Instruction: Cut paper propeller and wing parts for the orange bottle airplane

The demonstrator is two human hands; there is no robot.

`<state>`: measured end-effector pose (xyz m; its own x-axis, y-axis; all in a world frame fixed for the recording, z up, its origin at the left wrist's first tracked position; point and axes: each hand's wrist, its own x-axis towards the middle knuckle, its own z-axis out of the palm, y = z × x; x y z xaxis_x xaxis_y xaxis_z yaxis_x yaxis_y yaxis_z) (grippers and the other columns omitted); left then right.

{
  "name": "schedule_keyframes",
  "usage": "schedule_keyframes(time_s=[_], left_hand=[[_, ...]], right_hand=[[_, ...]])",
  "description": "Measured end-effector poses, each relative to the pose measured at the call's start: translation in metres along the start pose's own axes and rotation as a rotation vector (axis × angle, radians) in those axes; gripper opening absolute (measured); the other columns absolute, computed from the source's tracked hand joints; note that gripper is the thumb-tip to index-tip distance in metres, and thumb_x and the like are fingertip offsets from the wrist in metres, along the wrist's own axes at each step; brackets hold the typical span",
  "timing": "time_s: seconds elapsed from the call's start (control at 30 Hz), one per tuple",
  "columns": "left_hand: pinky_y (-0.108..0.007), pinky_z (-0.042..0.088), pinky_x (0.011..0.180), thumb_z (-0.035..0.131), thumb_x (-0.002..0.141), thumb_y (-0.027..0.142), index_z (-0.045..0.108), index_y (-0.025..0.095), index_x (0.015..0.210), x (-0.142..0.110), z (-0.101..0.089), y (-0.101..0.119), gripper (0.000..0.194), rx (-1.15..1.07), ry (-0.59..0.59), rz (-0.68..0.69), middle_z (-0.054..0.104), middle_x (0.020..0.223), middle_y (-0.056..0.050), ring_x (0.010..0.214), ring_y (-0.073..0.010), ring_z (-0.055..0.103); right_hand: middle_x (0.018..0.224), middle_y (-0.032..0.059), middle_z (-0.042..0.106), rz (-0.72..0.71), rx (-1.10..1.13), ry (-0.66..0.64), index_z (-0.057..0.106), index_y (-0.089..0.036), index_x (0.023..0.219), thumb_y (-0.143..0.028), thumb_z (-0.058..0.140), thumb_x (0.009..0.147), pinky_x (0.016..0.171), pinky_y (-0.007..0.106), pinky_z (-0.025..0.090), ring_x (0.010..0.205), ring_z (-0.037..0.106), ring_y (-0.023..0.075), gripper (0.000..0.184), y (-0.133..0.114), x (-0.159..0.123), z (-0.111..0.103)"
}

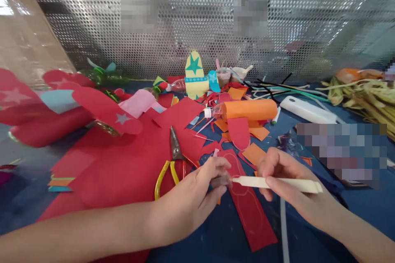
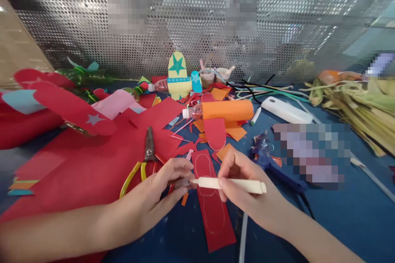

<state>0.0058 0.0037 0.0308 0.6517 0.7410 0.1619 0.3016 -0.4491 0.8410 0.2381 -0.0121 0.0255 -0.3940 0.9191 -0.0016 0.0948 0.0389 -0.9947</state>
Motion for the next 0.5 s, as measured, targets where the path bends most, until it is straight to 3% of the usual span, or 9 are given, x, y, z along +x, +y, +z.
schedule_keyframes(time_s=[0.13,0.27,0.4,0.5], left_hand=[[-0.023,0.056,0.080,0.045,0.086,0.007,0.040,0.019,0.114,-0.003,-0.001,0.001,0.031,-0.036,0.000,-0.044,0.068,0.100,-0.006,0.091,-0.0126,0.068],[-0.020,0.056,0.071,0.055,0.084,0.008,0.044,0.019,0.115,0.000,-0.006,0.003,0.035,-0.078,0.000,-0.098,0.073,0.091,-0.001,0.080,-0.0114,0.070],[-0.015,0.052,0.059,0.060,0.084,0.012,0.062,0.018,0.089,0.007,-0.016,0.006,0.008,0.072,-0.010,-0.138,0.071,0.074,0.003,0.066,-0.0094,0.067],[-0.015,0.050,0.055,0.060,0.086,0.015,0.065,0.017,0.084,0.007,-0.019,0.006,0.007,0.194,0.027,-0.047,0.069,0.068,0.004,0.061,-0.0088,0.064]], right_hand=[[0.068,-0.0038,0.052,0.043,-0.099,-0.045,0.045,-0.023,0.082,-0.031,0.050,0.095,0.051,0.023,0.034,0.057,0.044,0.0115,0.016,-0.002,0.000,0.001],[0.070,-0.0026,0.058,0.064,-0.154,-0.087,0.054,-0.022,0.083,-0.030,0.057,0.091,0.053,0.022,0.038,0.058,0.050,0.0109,0.012,-0.007,0.002,-0.001],[0.079,0.0014,0.071,0.092,-0.114,-0.064,0.059,-0.023,0.086,-0.036,0.063,0.087,0.059,0.022,0.045,0.069,0.062,0.0133,0.014,-0.010,0.007,-0.004],[0.077,0.0018,0.071,0.123,-0.111,-0.021,0.061,-0.021,0.084,-0.039,0.067,0.085,0.057,0.022,0.044,0.066,0.063,0.0132,0.018,-0.011,0.010,-0.002]])
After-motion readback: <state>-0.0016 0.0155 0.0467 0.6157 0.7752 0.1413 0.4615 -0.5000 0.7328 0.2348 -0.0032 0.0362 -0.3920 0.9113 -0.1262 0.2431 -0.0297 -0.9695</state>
